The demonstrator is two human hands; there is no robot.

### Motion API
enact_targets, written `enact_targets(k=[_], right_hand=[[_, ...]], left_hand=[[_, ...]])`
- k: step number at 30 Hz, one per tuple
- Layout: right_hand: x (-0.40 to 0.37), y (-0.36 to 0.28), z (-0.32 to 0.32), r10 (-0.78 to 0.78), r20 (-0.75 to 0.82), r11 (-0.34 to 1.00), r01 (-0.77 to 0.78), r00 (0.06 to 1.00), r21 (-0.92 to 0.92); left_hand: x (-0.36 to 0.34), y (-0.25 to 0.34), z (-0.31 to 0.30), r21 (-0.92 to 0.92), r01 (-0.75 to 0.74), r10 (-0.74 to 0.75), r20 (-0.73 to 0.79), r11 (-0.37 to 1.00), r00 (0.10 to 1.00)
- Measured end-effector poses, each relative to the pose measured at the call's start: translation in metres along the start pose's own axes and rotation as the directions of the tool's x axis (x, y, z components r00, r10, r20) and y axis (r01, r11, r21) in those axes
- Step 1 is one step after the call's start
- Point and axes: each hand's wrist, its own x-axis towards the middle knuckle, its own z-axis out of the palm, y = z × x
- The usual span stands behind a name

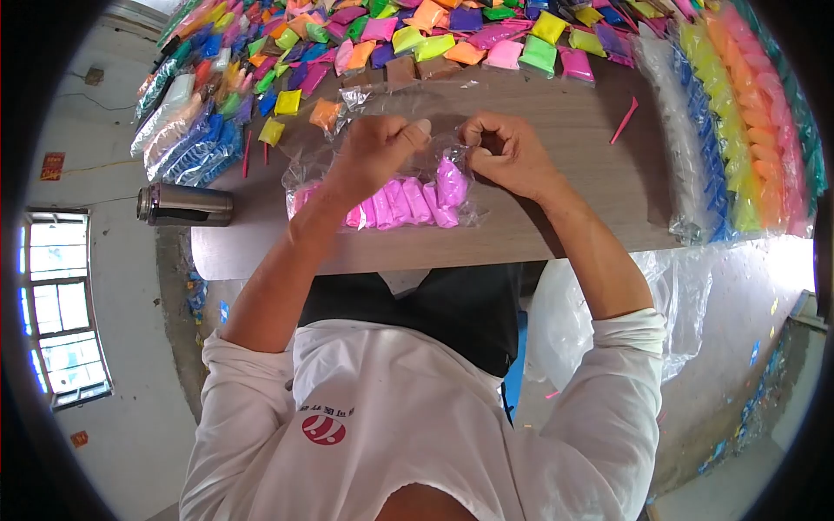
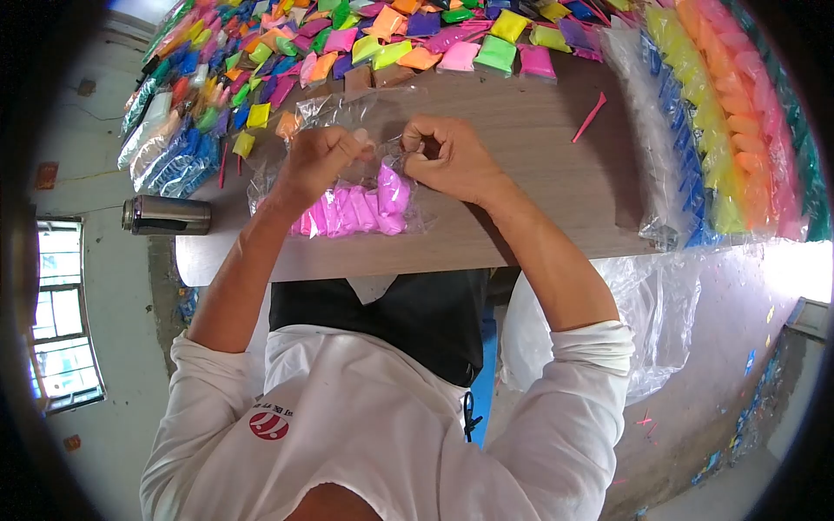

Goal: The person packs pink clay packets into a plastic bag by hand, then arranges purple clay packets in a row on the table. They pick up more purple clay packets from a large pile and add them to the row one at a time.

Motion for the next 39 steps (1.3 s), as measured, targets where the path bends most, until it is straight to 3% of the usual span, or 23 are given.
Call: enact_targets(k=[2,5,7,10,14,19,22,26,28,31,39], right_hand=[[0.001,0.002,0.0,-0.062,0.002,0.998,0.062,0.998,-0.012],[0.0,-0.008,0.0,0.088,0.022,0.996,-0.088,0.996,0.021],[0.002,-0.001,0.003,0.015,-0.02,0.998,-0.013,1.0,0.059],[0.001,0.0,0.0,0.03,0.004,0.999,-0.03,1.0,0.021],[0.001,-0.004,-0.002,0.064,0.03,0.998,-0.064,0.997,-0.017],[0.0,-0.012,0.0,0.053,0.054,0.996,-0.056,0.997,0.066],[0.0,-0.006,0.003,-0.002,0.042,0.999,0.001,0.999,0.041],[0.002,-0.001,0.001,-0.067,0.024,0.998,0.066,0.997,0.018],[0.001,-0.007,-0.001,0.009,0.026,0.998,-0.008,1.0,-0.061],[0.0,-0.011,-0.004,0.036,0.019,0.988,-0.033,0.999,-0.148],[-0.001,-0.012,-0.004,0.017,0.015,0.99,-0.015,1.0,-0.143]], left_hand=[[0.001,-0.006,0.004,-0.062,-0.067,0.067,-0.006,0.996,0.998],[0.001,0.0,0.006,-0.09,-0.089,0.096,0.08,0.992,0.992],[0.002,0.002,0.01,-0.127,-0.085,0.101,0.128,0.988,0.987],[0.007,0.011,-0.001,-0.022,0.026,-0.021,0.212,0.999,0.977],[0.013,-0.001,-0.004,-0.055,-0.068,0.08,0.263,0.996,0.962],[0.014,-0.001,-0.003,-0.067,-0.125,0.141,0.346,0.99,0.928],[0.016,0.0,-0.003,-0.152,-0.02,0.079,0.389,0.988,0.918],[0.015,0.01,0.001,-0.092,-0.051,0.077,0.302,0.994,0.95],[0.014,0.007,0.006,-0.122,-0.065,0.099,0.297,0.99,0.95],[0.013,0.002,0.014,-0.045,-0.214,0.219,0.231,0.976,0.948],[0.006,0.003,0.017,-0.068,-0.176,0.187,0.222,0.982,0.957]])
